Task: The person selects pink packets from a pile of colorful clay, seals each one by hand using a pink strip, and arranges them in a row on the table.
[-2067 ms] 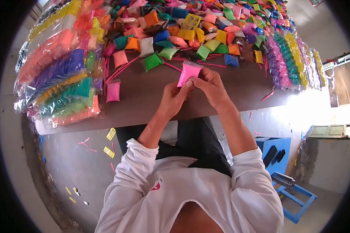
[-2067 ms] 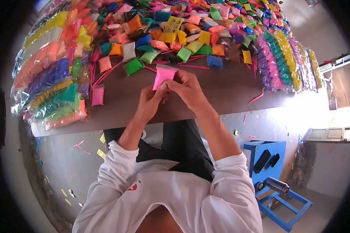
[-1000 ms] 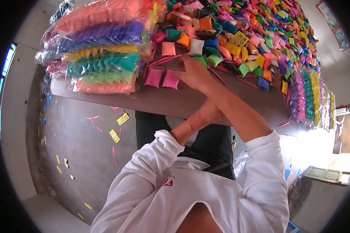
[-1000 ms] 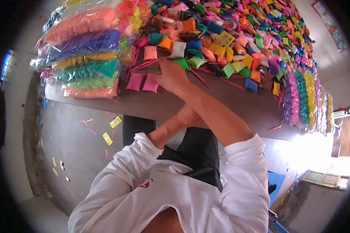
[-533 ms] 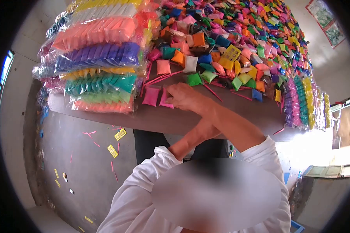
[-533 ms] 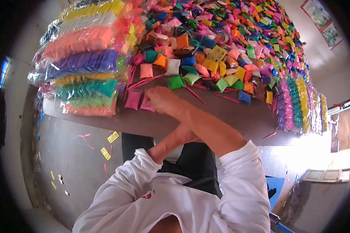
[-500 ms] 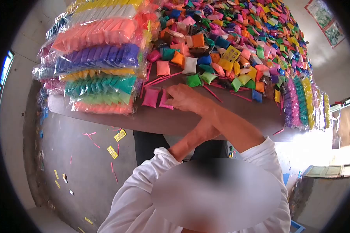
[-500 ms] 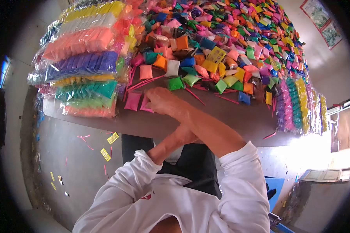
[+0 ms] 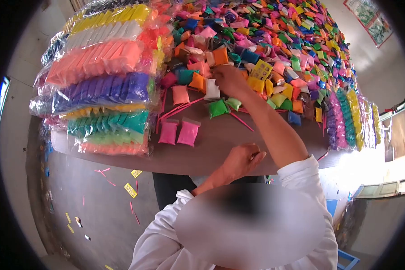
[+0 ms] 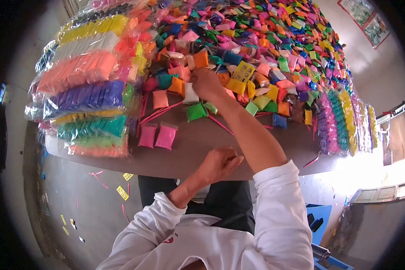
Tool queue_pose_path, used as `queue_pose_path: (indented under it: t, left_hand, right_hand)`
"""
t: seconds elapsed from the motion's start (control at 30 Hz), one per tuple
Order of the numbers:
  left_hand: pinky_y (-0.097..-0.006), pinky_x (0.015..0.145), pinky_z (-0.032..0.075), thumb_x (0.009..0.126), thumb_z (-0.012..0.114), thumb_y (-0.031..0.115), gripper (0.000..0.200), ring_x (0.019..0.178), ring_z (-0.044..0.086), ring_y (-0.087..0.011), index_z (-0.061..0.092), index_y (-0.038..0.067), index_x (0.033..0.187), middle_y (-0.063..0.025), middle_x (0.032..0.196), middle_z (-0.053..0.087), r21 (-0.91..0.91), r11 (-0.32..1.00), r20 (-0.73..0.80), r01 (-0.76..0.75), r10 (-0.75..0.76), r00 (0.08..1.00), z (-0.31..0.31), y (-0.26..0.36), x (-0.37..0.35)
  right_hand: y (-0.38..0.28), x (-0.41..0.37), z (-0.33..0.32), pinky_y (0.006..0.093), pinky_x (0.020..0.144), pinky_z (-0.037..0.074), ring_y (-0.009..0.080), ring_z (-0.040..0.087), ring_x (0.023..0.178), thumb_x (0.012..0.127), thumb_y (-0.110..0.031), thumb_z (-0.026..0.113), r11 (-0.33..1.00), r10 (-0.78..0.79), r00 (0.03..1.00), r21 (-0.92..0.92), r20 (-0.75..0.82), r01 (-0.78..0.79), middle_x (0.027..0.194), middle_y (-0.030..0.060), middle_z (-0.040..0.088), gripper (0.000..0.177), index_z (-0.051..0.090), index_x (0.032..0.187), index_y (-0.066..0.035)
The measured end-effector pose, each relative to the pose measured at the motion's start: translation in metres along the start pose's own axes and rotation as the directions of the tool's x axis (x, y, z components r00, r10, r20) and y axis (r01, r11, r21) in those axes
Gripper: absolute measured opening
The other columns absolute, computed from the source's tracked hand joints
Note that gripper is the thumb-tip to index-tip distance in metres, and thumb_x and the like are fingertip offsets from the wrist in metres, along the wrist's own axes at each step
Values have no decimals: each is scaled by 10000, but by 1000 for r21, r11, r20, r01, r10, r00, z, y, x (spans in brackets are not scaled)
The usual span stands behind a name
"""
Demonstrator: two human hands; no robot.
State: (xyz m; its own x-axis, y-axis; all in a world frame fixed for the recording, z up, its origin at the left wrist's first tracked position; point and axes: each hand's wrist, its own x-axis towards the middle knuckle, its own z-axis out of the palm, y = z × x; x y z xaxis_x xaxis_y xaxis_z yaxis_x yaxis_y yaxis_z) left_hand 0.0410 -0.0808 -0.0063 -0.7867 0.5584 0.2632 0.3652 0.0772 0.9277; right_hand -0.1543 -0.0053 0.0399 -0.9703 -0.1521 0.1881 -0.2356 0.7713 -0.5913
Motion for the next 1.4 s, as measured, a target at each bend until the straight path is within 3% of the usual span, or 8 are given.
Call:
queue_pose_path:
  t: [0.17, 0.27, 0.6, 0.73, 0.83, 0.9, 0.97, 1.4]
  left_hand:
    - [-384, 539, 412, 882, 645, 191, 256, 571, 490, -310, 565, -3, 734, -141, 661, 510, -33, 999, -36, 9, -10, 999, 1, 2, 0]
    - [-385, 553, 419, 877, 644, 178, 241, 593, 501, -313, 562, 4, 732, -139, 672, 519, -16, 1000, -22, 4, -4, 1000, 2, 0, 0]
    - [-428, 708, 517, 760, 672, 183, 249, 829, 615, -391, 624, 42, 959, -195, 890, 633, 50, 995, -64, -85, 88, 994, 8, -15, -5]
    - [-420, 731, 523, 729, 700, 204, 292, 878, 625, -388, 635, 65, 978, -191, 953, 645, -31, 993, -157, -114, 108, 982, 4, -6, -1]
    - [-421, 690, 510, 751, 684, 190, 239, 821, 616, -385, 628, 44, 932, -191, 902, 624, 44, 994, -117, -104, 108, 987, 7, -13, -3]
    - [-426, 651, 492, 776, 667, 175, 201, 766, 604, -382, 618, 25, 901, -191, 849, 602, 11, 1000, 18, 27, -27, 999, 3, -13, -4]
    - [-431, 621, 469, 810, 647, 165, 169, 714, 581, -378, 605, 9, 860, -189, 785, 569, -55, 997, -4, 51, -51, 999, 1, -3, -1]
    - [-416, 530, 394, 875, 641, 192, 260, 577, 494, -339, 551, -4, 729, -152, 646, 476, 32, 998, -56, -59, 60, 997, 4, 1, 2]
  right_hand:
    - [20, 31, -27, 360, 671, 524, 231, 684, 755, 848, -149, 557, 988, 144, 983, 69, -112, -137, 807, 144, 692, 230, 681, 991, -18]
    - [17, 55, -29, 445, 830, 501, 373, 643, 931, 838, -242, 565, 993, 44, 988, 118, -147, -27, 978, 187, 677, 292, 689, 1067, -111]
    - [-32, 142, 24, 501, 875, 473, 374, 612, 1032, 943, -401, 406, 898, -187, 956, -355, 227, 260, 1130, 147, 648, 393, 599, 1198, -171]
    - [-2, 166, 57, 427, 726, 541, 340, 670, 903, 932, -309, 442, 787, -328, 941, -526, 86, 323, 1046, 157, 681, 365, 625, 1138, -70]
    - [11, 150, 47, 395, 726, 534, 295, 680, 830, 925, -304, 537, 895, -363, 903, -355, -229, 270, 938, 144, 692, 288, 635, 1031, -55]
    - [19, 133, 32, 339, 699, 531, 219, 669, 780, 896, -243, 609, 944, -68, 982, 308, -178, 121, 898, 102, 685, 267, 630, 1047, -24]
    - [26, 121, 22, 254, 664, 509, 104, 618, 738, 843, -142, 702, 669, 95, 992, 743, -85, 0, 833, 20, 657, 274, 626, 1051, 21]
    - [18, 32, -9, 434, 769, 509, 402, 647, 839, 817, -216, 644, 964, 122, 946, 262, -301, -41, 925, 222, 668, 262, 667, 955, 5]
